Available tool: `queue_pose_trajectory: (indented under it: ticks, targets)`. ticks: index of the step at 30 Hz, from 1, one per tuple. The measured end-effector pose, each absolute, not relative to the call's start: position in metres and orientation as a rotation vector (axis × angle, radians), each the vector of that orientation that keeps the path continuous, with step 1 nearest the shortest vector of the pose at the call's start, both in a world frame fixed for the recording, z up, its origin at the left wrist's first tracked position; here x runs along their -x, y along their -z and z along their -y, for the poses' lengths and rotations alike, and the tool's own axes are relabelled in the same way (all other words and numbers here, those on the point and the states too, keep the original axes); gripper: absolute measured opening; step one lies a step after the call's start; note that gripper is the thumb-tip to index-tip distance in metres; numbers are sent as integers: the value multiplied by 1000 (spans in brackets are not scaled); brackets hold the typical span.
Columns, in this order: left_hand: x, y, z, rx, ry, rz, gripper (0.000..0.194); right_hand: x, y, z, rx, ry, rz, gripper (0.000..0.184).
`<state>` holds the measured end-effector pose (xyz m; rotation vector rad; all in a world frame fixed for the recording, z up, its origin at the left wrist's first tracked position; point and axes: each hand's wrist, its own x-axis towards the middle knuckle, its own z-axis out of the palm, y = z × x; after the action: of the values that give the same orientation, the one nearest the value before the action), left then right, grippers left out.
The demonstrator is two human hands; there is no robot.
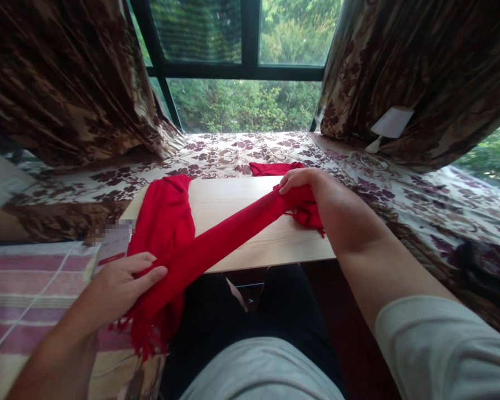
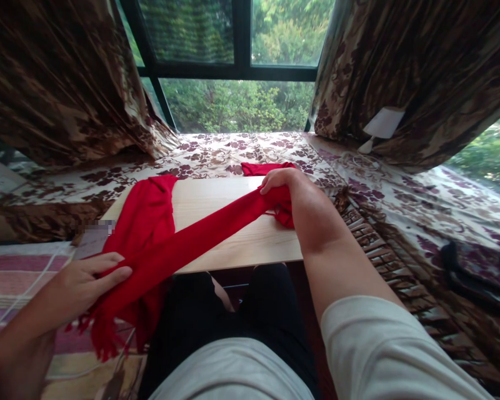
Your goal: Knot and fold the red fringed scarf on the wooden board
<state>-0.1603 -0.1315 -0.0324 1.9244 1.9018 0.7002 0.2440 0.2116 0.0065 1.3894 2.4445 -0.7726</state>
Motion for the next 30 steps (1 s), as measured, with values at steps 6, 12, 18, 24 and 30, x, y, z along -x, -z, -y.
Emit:
queue_pose_trajectory:
  ticks: [6,12,18,24,30]
  targets:
    - [155,45,128,-1940,-599,-1866,47,-239,-9,-210,-1399,559,-2394,40]
    - [152,58,133,-1946,-629,-1988,46,-234,0,-212,-1391,379,-2418,39]
    - [139,70,141,-1748,-779,-2177,40,-220,5,-215,-1418,195,-2481,38]
    - [136,80,139,-1565,-900,-2156,45,-191,7,-206,-1418,-32,-2639,32]
    - [132,76,145,-1842,-450,-2133,39,-166,19,-199,-1526,-139,-2734,32]
